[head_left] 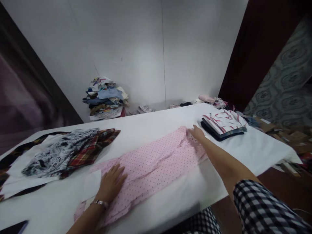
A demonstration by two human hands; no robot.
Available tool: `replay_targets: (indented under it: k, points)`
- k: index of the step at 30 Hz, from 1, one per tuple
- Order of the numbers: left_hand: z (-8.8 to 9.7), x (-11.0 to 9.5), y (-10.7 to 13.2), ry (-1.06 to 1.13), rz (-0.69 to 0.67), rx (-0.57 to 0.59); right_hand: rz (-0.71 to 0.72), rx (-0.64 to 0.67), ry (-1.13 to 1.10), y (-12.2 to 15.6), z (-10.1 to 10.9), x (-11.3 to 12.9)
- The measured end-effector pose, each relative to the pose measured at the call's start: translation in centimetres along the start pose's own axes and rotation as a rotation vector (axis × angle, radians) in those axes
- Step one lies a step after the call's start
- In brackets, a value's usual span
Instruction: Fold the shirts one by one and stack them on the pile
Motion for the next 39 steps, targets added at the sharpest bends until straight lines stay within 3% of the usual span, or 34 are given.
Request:
replay_targets:
  k: [4,7,11,14,18,21,25,28,31,33,37,39]
  points:
    - [1.3,0.7,-0.5,0.113,-0.060,-0.073,-0.007,0.047,-0.031,-1.7,-0.8,-0.4]
    - [2.5,0.0,-2.7,0.129,-0.018,-0.090,-0.014,0.034,-0.063,-2.2,-0.7,-1.1]
    - [3.0,-4.2,-8.2,0.108,-0.044,-0.067,-0.023,0.006,-0.089,-2.1,-0.8,-2.1]
    - [2.2,-8.2,-12.1,0.095,-0.078,0.037,-0.038,-0.007,-0.096,-2.0,-1.2,-2.4]
    - [1.3,-11.3,-14.6,0.079,-0.079,0.101,-0.061,-0.020,-0.110,-1.9,-1.4,-2.5]
    - [1.9,-11.3,-14.7,0.148,-0.068,0.060,-0.073,-0.029,-0.124,-2.0,-1.3,-2.7]
    - [4.3,-10.1,-13.5,0.356,-0.060,-0.051,-0.079,-0.028,-0.122,-2.1,-1.2,-2.9]
    - [5.2,-9.1,-12.7,0.369,-0.041,0.074,-0.074,-0.027,-0.100,-2.1,-1.3,-2.8]
    - [4.9,-8.3,-12.2,0.209,-0.049,0.269,-0.061,-0.018,-0.071,-2.1,-1.3,-2.7]
    - [4.5,-7.9,-12.1,0.142,-0.053,0.338,-0.042,-0.008,-0.048,-2.1,-1.2,-2.6]
    - [3.8,-7.9,-11.6,0.252,-0.076,0.345,0.038,0.011,0.019,-2.2,-0.9,-1.7]
    - [3.9,-8.0,-11.4,0.335,-0.075,0.313,0.150,0.017,0.066,-2.1,-1.1,-0.6]
Point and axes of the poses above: each hand's wrist, its own y-axis away from the middle knuckle, its own z-axis out of the back of the hand, x = y × z, the point moved 3 cm from there along -y, towards the middle knuckle, and after that the axes turned 7 degrees about -y, right-handed, at the moved point
